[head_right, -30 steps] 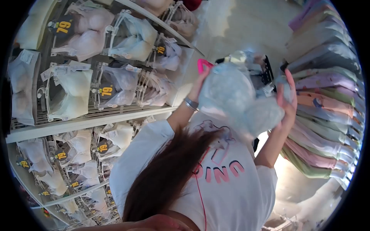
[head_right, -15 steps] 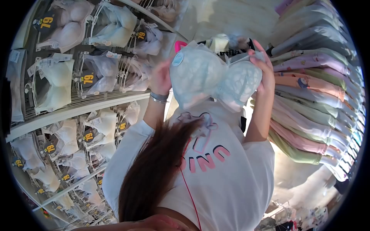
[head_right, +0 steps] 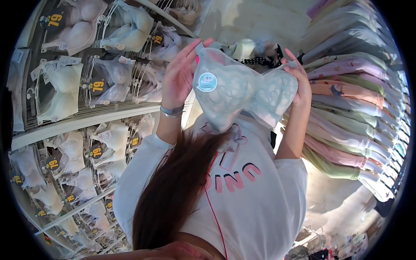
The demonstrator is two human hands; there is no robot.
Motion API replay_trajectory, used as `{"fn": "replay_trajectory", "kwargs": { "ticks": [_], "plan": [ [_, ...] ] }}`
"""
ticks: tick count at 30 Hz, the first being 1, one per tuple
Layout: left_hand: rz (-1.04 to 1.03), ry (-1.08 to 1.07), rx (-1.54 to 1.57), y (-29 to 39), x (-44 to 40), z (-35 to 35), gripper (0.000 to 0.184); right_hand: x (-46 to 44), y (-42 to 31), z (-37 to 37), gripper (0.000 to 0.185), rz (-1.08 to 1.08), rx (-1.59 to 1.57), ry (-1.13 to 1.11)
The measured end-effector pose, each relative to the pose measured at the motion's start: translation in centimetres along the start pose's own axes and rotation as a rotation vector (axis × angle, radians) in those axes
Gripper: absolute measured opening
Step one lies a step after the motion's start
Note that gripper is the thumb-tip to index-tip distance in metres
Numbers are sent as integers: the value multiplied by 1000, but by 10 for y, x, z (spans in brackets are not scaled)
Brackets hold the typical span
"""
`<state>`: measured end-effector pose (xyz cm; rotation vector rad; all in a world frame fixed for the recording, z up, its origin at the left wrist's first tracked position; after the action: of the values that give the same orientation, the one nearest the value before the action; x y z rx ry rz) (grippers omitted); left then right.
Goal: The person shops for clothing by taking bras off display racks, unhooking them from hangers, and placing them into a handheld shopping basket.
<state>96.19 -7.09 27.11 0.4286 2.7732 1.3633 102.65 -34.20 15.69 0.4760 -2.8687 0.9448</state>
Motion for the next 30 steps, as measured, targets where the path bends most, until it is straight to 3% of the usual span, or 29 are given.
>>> {"fn": "replay_trajectory", "kwargs": {
  "ticks": [4,7,11,13,14,15,16,17,18,19,20,21,23,25,26,27,28,29,30],
  "plan": [
    [-9,-27,-91,10,-6,-12,61,5,-11,9,63,86,75,-2],
    [-71,61,-133,13,-20,7,54,6,-28,17,54,245,355,68],
    [-5,-5,-56,11,-49,31,45,6,-40,16,42,319,470,227],
    [-70,153,-399,12,-63,53,35,-14,-34,56,38,381,508,175],
    [-126,113,-474,5,-77,75,29,-20,-27,63,36,393,502,179],
    [-153,176,-586,-12,-95,109,23,-35,-14,92,33,384,642,221],
    [-120,204,-677,-27,-106,136,19,-42,-6,95,32,448,893,116],
    [-37,326,-982,-36,-106,161,17,-46,17,93,30,355,903,121],
    [-302,466,-1455,-47,-107,184,17,-53,43,85,25,309,946,119],
    [-239,467,-1733,-67,-108,206,16,-65,74,89,24,254,1053,-24],
    [-156,430,-1900,-92,-110,230,14,-62,103,75,22,129,964,-17],
    [-54,443,-1859,-112,-107,248,11,-59,123,53,22,124,1014,-194],
    [104,438,-2017,-128,-88,255,10,-69,175,56,21,19,1008,-189],
    [33,489,-1788,-123,-63,240,11,-67,222,53,19,-10,996,-229],
    [-76,570,-1748,-136,-55,243,11,-88,281,100,19,-113,765,-278],
    [-183,642,-1696,-149,-51,247,11,-60,269,39,19,-194,1070,-241],
    [-129,635,-1778,-153,-42,236,11,-31,262,-18,22,-233,1009,-281],
    [-65,680,-1728,-156,-38,234,11,-31,285,-18,32,-102,1035,-461],
    [-1,718,-1681,-157,-35,235,12,-38,315,8,43,-193,1093,-473]
  ]
}}
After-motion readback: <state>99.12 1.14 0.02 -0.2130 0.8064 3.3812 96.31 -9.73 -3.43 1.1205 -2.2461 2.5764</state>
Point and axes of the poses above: each hand's wrist, its own x-axis away from the middle knuckle, its own z-axis out of the back of the hand, y = z × x, the point moved 6 cm from there along -x, towards the middle knuckle, and after that the axes turned 8 degrees about z, right-handed, at the moved point
